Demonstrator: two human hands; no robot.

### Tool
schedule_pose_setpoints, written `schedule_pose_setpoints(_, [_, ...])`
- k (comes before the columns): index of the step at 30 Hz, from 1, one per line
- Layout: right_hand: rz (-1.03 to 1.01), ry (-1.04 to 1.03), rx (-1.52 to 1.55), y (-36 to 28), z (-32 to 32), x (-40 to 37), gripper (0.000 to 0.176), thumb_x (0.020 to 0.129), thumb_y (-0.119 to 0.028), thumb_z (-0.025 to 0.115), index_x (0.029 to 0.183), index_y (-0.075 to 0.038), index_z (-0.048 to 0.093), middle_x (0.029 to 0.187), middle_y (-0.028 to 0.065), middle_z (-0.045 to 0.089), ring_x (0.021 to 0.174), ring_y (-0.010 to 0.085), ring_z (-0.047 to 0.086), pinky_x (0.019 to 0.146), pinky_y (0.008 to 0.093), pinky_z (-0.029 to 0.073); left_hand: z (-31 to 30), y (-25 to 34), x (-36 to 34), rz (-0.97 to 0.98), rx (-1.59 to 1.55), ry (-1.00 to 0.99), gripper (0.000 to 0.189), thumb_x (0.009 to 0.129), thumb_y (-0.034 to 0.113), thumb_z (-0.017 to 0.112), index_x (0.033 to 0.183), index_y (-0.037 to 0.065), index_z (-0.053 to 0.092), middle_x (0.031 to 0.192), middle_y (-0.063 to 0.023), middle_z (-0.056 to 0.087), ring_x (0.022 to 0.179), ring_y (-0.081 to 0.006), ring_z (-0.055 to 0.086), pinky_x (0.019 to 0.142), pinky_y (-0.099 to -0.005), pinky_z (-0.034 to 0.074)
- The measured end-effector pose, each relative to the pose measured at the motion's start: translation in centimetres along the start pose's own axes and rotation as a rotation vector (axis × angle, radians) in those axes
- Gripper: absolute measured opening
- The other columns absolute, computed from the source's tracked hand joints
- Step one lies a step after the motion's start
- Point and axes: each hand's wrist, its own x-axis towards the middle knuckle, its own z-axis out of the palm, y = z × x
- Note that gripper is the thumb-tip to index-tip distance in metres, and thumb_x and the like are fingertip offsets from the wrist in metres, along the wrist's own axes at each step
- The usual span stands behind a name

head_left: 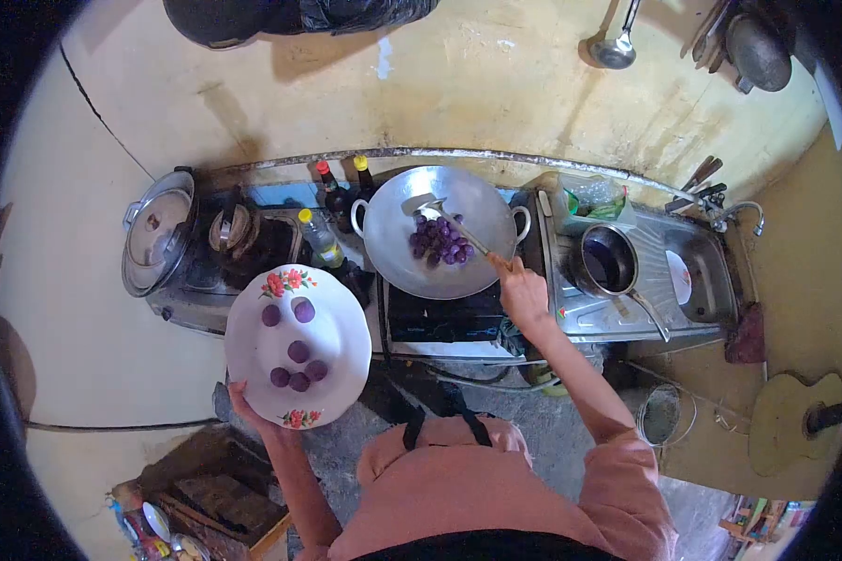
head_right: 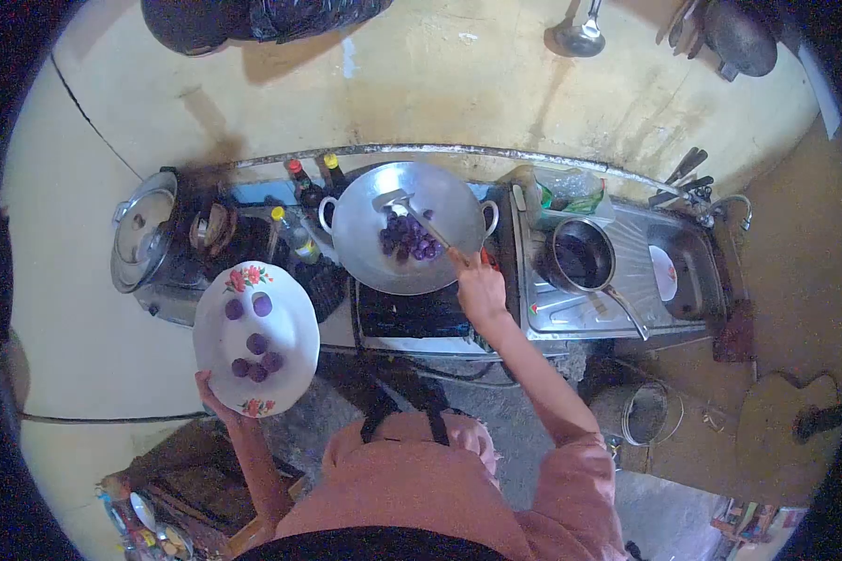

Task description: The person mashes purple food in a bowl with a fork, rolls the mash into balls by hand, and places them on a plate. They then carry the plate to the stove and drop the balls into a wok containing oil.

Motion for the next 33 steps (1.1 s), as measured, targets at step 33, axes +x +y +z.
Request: schedule_pose_setpoints(33, [-0.288,-0.108,-0.059,5.5,-4.6,-0.5,0.061,0.067,-0.005,0.057,0.125,-0.019,0.043,0.088,0.008,0.052,0.064,0.0239,0.059,0.05,0.0348,0.05,2.3,-1.3,-1.8,0.041,-0.008,0.048,0.064,0.071,0.042,0.049,0.12,0.001,0.04,0.112,-0.0168,0.048,0.099,-0.0324,0.05,0.08,-0.0459,0.045])
